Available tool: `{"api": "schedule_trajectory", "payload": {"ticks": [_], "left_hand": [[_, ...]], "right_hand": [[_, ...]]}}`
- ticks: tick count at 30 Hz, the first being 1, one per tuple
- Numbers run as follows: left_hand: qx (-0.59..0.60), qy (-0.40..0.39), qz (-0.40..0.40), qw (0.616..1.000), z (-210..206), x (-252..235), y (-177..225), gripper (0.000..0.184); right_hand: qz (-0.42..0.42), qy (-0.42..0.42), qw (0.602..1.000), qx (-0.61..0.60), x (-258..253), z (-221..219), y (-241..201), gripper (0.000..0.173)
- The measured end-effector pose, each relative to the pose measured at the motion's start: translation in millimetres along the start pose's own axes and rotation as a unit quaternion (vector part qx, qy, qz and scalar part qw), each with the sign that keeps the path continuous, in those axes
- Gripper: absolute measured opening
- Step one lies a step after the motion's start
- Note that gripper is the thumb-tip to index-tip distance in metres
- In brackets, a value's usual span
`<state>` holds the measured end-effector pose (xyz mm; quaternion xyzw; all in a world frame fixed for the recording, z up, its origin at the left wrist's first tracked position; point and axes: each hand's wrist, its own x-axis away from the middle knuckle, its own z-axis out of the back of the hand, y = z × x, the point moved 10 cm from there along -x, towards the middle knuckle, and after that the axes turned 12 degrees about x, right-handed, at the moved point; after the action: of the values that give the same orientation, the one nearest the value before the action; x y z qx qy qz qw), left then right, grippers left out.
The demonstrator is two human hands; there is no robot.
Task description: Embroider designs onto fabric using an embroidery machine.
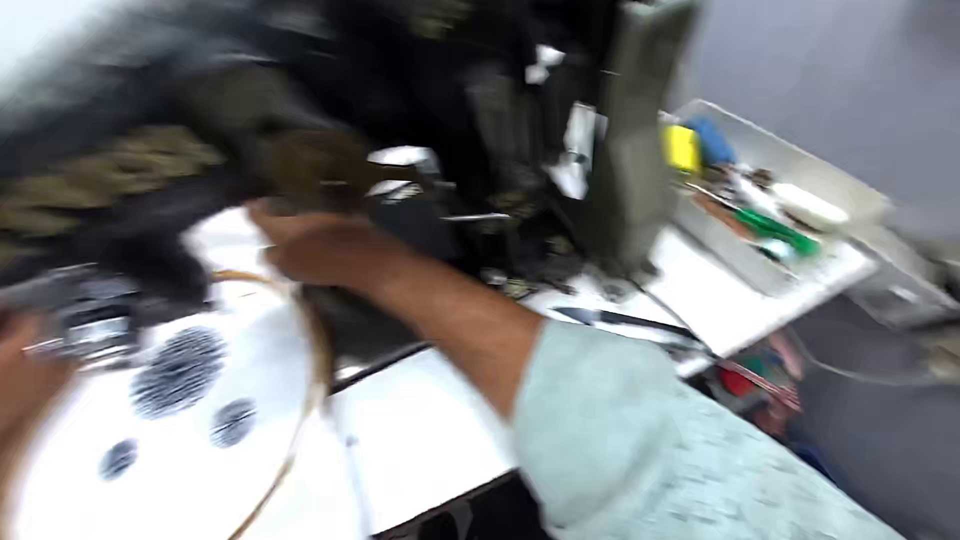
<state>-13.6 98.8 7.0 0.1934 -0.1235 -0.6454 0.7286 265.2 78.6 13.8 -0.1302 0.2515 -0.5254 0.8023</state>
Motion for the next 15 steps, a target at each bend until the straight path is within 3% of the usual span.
{"api": "schedule_trajectory", "payload": {"ticks": [1,3,5,10,15], "left_hand": [[0.043,0.035,-0.129,0.990,10.0,-9.1,3.9,0.034],[0.106,0.037,-0.233,0.966,19.8,-13.6,15.9,0.036],[0.119,0.023,-0.244,0.962,22.9,-17.2,16.8,0.034],[0.181,0.000,-0.235,0.955,26.5,-24.1,0.2,0.029],[0.225,0.012,-0.263,0.938,34.9,-23.8,-4.6,0.027]], "right_hand": [[-0.007,-0.002,1.000,0.000,-4.7,-4.5,3.6,0.037],[-0.011,-0.030,0.999,0.042,-15.9,-11.5,2.8,0.033],[-0.017,-0.029,0.997,0.075,-16.9,-7.5,-0.9,0.033],[0.025,0.102,0.991,0.077,-10.4,8.1,-11.6,0.026],[-0.011,0.079,0.992,0.099,-4.7,11.8,-17.0,0.025]]}}
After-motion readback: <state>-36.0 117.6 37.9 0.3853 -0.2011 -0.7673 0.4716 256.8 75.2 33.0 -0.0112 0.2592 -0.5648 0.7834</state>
